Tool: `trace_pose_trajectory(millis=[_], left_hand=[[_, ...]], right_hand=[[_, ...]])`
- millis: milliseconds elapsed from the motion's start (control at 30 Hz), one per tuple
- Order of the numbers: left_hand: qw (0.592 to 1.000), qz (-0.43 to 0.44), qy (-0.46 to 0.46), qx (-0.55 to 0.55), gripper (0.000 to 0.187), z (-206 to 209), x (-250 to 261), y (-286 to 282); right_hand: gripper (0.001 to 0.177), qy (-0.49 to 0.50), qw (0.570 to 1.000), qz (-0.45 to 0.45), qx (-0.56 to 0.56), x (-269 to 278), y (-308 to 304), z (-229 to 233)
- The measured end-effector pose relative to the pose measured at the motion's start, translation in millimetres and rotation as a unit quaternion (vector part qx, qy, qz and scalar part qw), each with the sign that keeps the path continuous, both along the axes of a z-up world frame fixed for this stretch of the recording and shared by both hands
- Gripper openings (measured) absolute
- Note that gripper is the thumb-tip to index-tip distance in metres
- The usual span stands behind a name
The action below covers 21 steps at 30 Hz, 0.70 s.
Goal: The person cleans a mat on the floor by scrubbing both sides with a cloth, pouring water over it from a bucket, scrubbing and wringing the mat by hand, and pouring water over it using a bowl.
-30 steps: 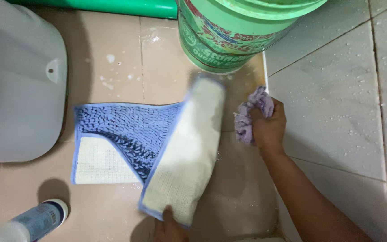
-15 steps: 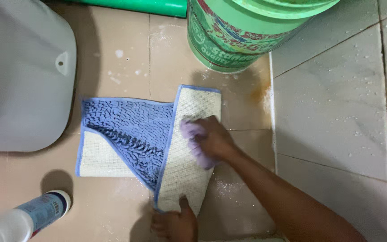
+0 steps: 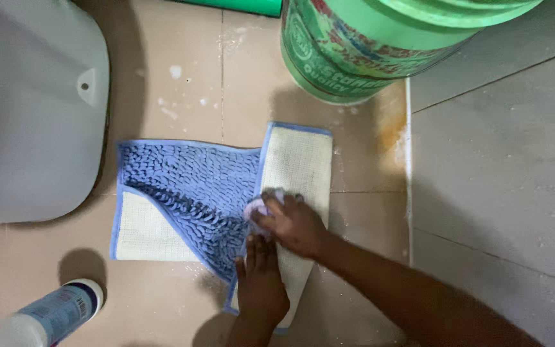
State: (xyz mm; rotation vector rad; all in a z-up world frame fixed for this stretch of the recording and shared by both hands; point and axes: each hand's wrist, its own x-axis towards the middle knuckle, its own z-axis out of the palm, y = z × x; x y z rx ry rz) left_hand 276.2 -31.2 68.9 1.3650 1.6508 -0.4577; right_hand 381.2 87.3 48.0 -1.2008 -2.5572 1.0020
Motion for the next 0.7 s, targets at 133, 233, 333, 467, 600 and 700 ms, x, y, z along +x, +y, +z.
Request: trace_pose_trajectory(millis=[133, 233, 333, 467, 600, 700], left_hand=[[0.999, -0.013, -0.046, 0.024, 0.091, -10.2, -10.8, 9.3], [0.997, -0.027, -0.069, 0.011, 0.090, -16.4, -19.5, 21.2], [0.995, -0.039, -0.091, -0.008, 0.091, -10.8, -21.3, 26.4], [0.992, -0.052, -0.110, -0.034, 0.093, -8.9, -30.4, 30.4], [0.992, -0.081, -0.097, -0.031, 0.091, -39.6, -30.7, 24.0], [0.990, -0.097, -0.093, -0.035, 0.090, -61.0, -27.2, 6.3]], right_hand=[[0.033, -0.095, 0.995, -0.024, -0.012, -21.4, 72.1, -25.7], [0.024, -0.090, 0.980, -0.038, 0.175, -33.2, 87.2, -36.1], [0.031, -0.045, 0.983, -0.175, 0.017, -49.2, 63.7, -32.3], [0.050, -0.023, 0.993, -0.081, -0.082, -25.3, 33.0, -7.2], [0.049, -0.032, 0.998, -0.009, -0.062, -6.3, 105.9, 3.0], [0.058, -0.207, 0.961, -0.157, -0.098, -8.5, 135.4, 4.9]])
